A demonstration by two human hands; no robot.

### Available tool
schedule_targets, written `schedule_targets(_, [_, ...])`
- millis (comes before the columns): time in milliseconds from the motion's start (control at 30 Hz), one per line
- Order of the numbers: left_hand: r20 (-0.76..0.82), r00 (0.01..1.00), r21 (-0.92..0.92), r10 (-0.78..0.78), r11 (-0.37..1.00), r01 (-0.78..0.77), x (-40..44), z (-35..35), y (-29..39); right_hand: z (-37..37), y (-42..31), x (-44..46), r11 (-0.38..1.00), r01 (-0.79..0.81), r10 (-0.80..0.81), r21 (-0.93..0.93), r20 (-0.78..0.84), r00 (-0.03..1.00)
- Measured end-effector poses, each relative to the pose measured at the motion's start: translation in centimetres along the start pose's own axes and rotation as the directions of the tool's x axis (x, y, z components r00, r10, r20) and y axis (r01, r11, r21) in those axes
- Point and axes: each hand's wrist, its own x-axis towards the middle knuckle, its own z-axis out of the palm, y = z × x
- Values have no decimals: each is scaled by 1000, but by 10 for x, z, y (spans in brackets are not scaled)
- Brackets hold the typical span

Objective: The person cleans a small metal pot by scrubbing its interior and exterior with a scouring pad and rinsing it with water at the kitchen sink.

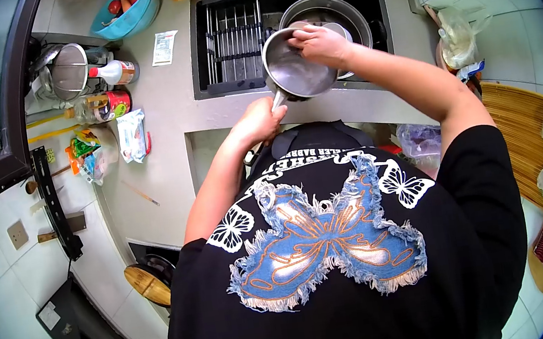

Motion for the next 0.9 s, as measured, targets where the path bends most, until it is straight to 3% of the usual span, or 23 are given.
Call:
schedule_targets(33, [-22,1000,-106,-15,994,13,0,1,-2,0,-17,-3,985,-171,164,11,235,958])
schedule_targets(67, [-22,1000,-107,-11,994,9,1,1,-2,0,-31,-6,941,-339,312,-24,454,834])
schedule_targets(167, [-88,991,30,98,995,-96,8,0,-2,5,-53,4,700,-684,468,206,591,657])
schedule_targets(200, [-108,978,88,176,982,-166,14,0,-9,4,-56,13,700,-685,466,203,596,654])
schedule_targets(233, [-126,959,148,254,961,-235,18,-1,-14,0,-57,23,408,-823,452,394,696,558])
schedule_targets(267, [-124,959,145,257,960,-238,20,-1,-20,-2,-57,30,50,-865,389,499,788,477])
schedule_targets(300, [-114,977,141,179,977,-162,13,-4,-12,4,-61,34,-113,-811,387,574,777,496])
schedule_targets(333, [-114,987,165,115,982,-95,7,4,0,3,-64,22,-113,-801,411,587,762,500])
schedule_targets(400, [-89,990,131,110,987,-98,8,-1,-4,8,-67,18,-294,-668,423,683,720,550])
schedule_targets(433, [-62,993,96,97,991,-91,7,-3,-7,-7,-59,11,-226,-697,347,680,725,595])
schedule_targets(467, [-50,994,136,92,987,-85,5,-7,-7,-18,-50,2,4,-725,291,689,693,660])
schedule_targets(533, [-5,996,159,89,984,-87,0,-11,-7,-14,-26,-8,570,-692,119,443,789,603])
schedule_targets(600, [41,997,195,66,978,-73,3,-4,-5,-9,-5,-11,942,-276,185,190,391,901])
schedule_targets(633, [36,998,185,53,981,-59,5,1,-4,-14,-2,-6,989,-148,146,-8,239,960])
schedule_targets(667, [34,998,183,54,981,-59,8,4,-6,-12,1,-7,989,-145,143,-8,239,961])
schedule_targets(733, [37,991,257,127,957,-132,16,5,-12,-4,7,-8,987,86,-91,-133,-33,995])
schedule_targets(767, [30,992,253,124,959,-128,19,4,-15,0,4,-13,996,1,-1,-93,-3,1000])
schedule_targets(800, [-3,993,245,114,963,-110,23,0,-19,5,-4,-12,995,8,-9,-95,-6,1000])
schedule_targets(833, [-36,994,241,106,966,-94,23,-2,-17,7,-15,-14,979,-175,189,-103,152,970])
schedule_targets(867, [-40,993,242,109,965,-96,21,-2,-15,8,-26,-17,925,-352,379,-140,302,875])
schedule_targets(900, [-76,993,161,95,984,-82,15,-6,-10,10,-35,-14,862,-506,480,-25,364,798])
